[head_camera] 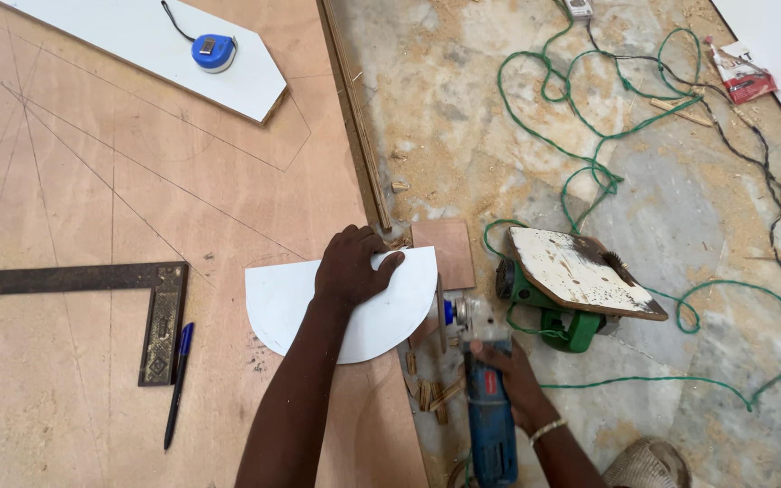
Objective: The person shapes a semi-circular wooden piece using a grinder, hammers a chisel, and then uses a circular saw guided by a straight edge to cut a wooden panel on the floor.
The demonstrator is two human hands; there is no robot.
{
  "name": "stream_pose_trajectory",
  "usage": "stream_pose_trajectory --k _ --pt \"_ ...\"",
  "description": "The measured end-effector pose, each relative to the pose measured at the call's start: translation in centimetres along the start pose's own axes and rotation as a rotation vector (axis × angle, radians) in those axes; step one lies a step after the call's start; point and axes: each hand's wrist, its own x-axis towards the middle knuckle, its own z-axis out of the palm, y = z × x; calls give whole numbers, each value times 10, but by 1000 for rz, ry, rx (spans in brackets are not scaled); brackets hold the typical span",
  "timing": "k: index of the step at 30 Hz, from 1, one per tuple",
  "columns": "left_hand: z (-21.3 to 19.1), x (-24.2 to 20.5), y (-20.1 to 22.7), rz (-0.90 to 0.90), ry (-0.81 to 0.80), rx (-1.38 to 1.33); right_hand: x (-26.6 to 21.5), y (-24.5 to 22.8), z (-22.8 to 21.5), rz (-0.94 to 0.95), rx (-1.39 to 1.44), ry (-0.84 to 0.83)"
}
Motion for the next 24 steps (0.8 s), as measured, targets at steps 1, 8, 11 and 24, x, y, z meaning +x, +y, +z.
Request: stream_pose_trajectory --k 1,8,11,24 --pt "0 1 0 9 4 2 7 -5 -2 -1 3 -1" --pt "0 0 0 32 26 16 16 -24 -1 30 -73 -107" --pt "1 -4 -1 -6 98 22 -2 -6 2 26 -40 -71" --pt "3 -10 -3 -252 250 115 -23 9 25 57 22 1"
